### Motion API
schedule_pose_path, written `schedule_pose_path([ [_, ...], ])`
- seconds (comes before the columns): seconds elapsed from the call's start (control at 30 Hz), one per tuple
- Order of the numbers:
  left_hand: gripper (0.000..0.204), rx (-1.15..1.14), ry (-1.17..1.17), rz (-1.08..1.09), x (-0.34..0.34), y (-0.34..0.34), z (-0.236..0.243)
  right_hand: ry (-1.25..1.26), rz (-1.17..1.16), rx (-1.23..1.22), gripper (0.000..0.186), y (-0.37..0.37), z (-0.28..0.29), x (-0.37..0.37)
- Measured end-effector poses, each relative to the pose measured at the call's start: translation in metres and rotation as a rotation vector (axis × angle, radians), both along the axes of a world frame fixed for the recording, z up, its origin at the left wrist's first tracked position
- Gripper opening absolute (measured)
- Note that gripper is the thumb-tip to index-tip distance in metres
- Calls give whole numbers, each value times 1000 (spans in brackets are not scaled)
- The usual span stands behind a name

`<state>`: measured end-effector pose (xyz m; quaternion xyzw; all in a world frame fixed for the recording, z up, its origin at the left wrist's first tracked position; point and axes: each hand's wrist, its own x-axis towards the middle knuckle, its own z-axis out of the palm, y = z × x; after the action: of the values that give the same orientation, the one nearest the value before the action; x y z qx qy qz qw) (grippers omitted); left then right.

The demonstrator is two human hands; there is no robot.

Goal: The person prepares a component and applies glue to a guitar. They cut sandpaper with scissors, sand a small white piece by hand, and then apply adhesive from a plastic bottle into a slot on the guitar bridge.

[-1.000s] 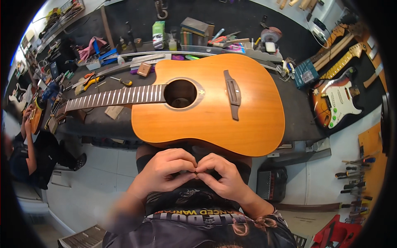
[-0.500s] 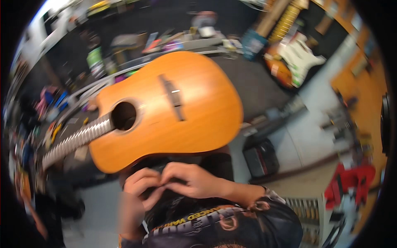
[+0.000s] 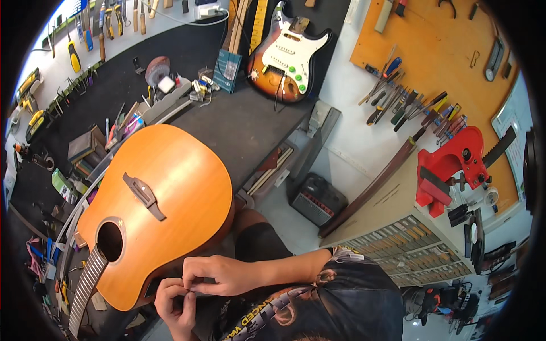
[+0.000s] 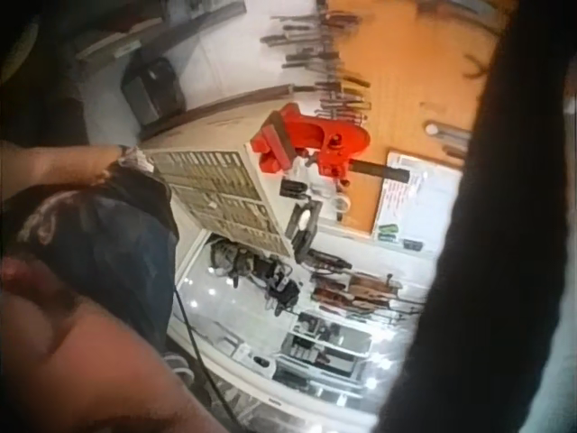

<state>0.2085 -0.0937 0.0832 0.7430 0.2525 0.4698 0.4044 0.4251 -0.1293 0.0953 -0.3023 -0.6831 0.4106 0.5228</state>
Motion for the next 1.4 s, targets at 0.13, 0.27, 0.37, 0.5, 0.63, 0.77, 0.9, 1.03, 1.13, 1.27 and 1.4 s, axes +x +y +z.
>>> schedule_pose_path([
  [0.13, 17, -71, -50, -46, 9, 3, -5, 17, -14, 2, 10, 0, -6, 5],
  [0.27, 16, -138, -142, -18, -4, -2, -10, 16, 71, -39, 14, 6, 1, -5],
  [0.37, 16, -80, -28, -124, 11, 5, 3, -76, -101, 48, 21, -1, -5, 6],
  [0.5, 11, -139, -95, -248, 18, 3, 5, -121, -125, 70, 20, -6, -6, 16],
  [0.63, 11, -131, -87, -192, 3, -6, 10, -109, -33, 77, 24, -3, -1, 6],
  [0.77, 11, -127, -109, -188, -2, -1, 9, -137, -21, 102, 23, 1, 3, 3],
  [0.9, 14, 18, -85, -133, -14, 3, 17, -107, 2, 71, 29, 3, 11, 0],
  [1.03, 19, 152, -101, 32, -30, 10, 28, -165, 39, 30, 23, 6, 15, 18],
  [1.13, 21, 340, -74, 299, -55, 15, 29, -75, -6, -22, 20, 12, 27, 52],
  [1.27, 18, 362, -237, 594, -105, 14, 18, 44, -344, 411, 17, 72, 76, 93],
  [1.4, 15, 307, -162, 776, -137, 20, 35, -54, -367, 150, 14, 155, 125, 118],
])
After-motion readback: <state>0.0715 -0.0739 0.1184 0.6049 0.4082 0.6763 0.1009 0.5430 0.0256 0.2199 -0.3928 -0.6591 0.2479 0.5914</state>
